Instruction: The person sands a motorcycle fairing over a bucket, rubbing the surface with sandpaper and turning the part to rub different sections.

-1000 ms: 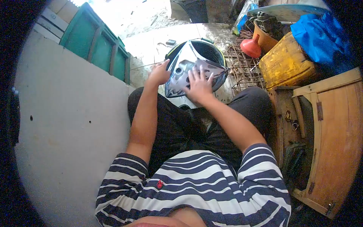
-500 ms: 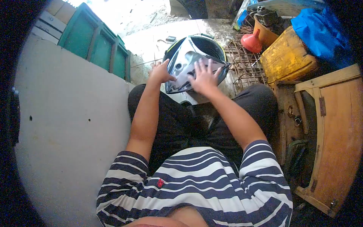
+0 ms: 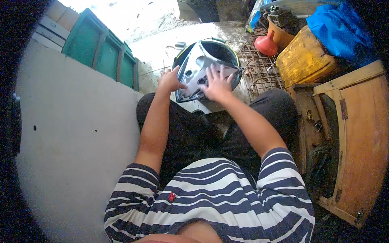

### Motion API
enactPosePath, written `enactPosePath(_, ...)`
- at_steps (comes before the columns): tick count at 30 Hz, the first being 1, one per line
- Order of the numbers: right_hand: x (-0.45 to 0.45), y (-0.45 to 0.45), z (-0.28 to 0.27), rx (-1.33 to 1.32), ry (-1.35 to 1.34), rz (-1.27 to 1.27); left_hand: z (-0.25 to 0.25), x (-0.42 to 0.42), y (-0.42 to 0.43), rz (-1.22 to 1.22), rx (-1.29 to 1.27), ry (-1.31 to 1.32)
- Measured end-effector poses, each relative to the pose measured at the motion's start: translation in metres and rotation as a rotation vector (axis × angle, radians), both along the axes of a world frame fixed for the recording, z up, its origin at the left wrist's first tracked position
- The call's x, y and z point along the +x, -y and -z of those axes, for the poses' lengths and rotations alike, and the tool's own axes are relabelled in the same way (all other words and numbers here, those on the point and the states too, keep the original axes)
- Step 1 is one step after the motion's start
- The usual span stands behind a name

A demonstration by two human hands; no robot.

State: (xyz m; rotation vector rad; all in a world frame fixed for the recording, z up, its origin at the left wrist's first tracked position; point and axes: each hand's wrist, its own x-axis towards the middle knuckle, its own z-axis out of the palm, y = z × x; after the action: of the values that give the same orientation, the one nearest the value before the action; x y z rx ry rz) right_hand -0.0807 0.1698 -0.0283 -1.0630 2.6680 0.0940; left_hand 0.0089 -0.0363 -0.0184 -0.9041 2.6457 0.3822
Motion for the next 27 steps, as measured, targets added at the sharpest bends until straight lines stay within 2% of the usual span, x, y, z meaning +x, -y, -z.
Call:
enactPosePath(2,0.021,0.000,-0.012,0.070,0.065,-0.084,-0.002,-0.001,-0.001,0.001,-0.005,-0.011)
enactPosePath(7,-0.009,-0.003,-0.006,-0.061,0.003,0.108,0.007,0.001,0.002,-0.008,0.002,-0.025)
enactPosePath(10,0.005,-0.002,0.003,-0.015,0.012,0.004,0.000,0.002,-0.001,-0.007,0.000,-0.029)
enactPosePath(12,0.025,-0.001,-0.008,-0.018,0.141,-0.026,-0.003,-0.001,0.000,-0.006,-0.001,-0.039)
enactPosePath(14,0.014,0.001,-0.005,-0.006,0.049,0.009,0.000,0.001,0.000,-0.006,0.004,-0.045)
enactPosePath(16,-0.010,0.002,-0.012,-0.075,0.038,0.195,0.004,0.001,-0.001,0.005,0.012,-0.053)
enactPosePath(22,0.019,-0.001,-0.018,-0.058,0.238,0.147,0.038,-0.008,0.013,0.131,0.094,-0.163)
enactPosePath(24,0.005,-0.001,-0.003,-0.108,0.132,0.212,0.043,-0.007,0.010,0.174,0.095,-0.192)
enactPosePath(27,-0.012,-0.002,-0.006,-0.142,0.138,0.271,0.030,-0.003,-0.004,0.161,0.076,-0.181)
